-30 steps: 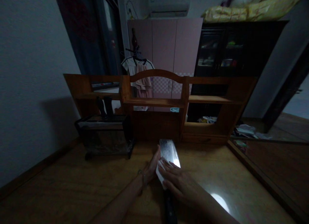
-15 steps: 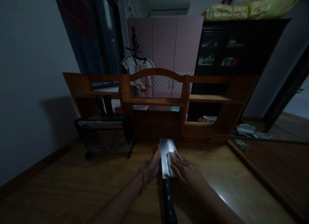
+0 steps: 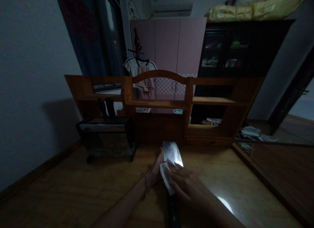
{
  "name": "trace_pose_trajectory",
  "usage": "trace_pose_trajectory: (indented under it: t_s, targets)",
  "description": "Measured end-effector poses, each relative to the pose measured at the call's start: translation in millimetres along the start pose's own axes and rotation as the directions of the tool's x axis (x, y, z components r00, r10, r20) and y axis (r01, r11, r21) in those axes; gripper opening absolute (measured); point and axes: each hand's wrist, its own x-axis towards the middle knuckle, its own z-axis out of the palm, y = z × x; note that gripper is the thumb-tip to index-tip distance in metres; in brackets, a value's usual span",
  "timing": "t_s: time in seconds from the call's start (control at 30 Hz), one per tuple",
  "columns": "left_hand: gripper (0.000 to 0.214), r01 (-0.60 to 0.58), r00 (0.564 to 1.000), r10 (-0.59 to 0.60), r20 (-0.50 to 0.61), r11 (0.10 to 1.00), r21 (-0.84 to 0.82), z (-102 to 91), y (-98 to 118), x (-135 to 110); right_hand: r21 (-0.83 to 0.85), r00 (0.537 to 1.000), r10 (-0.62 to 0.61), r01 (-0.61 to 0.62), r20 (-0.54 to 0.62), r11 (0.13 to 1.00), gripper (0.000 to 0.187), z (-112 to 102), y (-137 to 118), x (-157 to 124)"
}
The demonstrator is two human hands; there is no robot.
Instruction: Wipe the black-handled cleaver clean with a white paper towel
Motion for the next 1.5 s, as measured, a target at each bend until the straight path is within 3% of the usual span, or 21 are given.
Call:
trace_pose_trajectory:
  t_s: [0.13,0.57,0.77,1.03,1.27,1.4,1.5]
  targets:
    - [0.070,-0.064,0.998,0.064,-0.012,0.998,0.009,0.8,0.6,0.4,0.014,0.998,-0.004,0.003,0.060,1.000,0.052,2.6,-5.5,3.2]
    - [0.060,-0.102,0.987,0.102,0.123,0.995,-0.010,15.9,6.4,-3.7,-0.211,0.972,0.215,-0.231,-0.094,0.950,0.043,8.0,26.2,1.3]
    - [0.062,-0.082,0.993,0.082,0.087,0.997,-0.002,13.9,7.0,-2.5,-0.253,0.964,0.241,-0.263,-0.113,0.931,0.043,8.7,27.7,0.4]
    - [0.066,-0.081,0.990,0.082,0.118,0.997,-0.018,13.2,5.2,-1.9,-0.303,0.967,0.232,-0.253,-0.106,0.919,0.041,10.6,28.7,1.4]
    - [0.063,-0.078,0.994,0.076,0.079,0.997,0.011,15.8,6.8,-3.7,-0.451,0.897,0.363,-0.441,-0.252,0.776,0.039,13.1,28.5,-2.8]
    - [0.060,-0.101,0.990,0.103,0.094,0.995,-0.019,14.0,5.7,-3.1,-0.399,0.925,0.173,-0.307,-0.337,0.864,0.039,9.3,27.0,-3.5]
    - [0.066,-0.037,0.995,0.040,0.089,0.999,-0.039,7.4,3.0,-1.0,-0.274,0.969,0.067,-0.133,-0.239,0.953,0.045,7.4,17.2,-1.6]
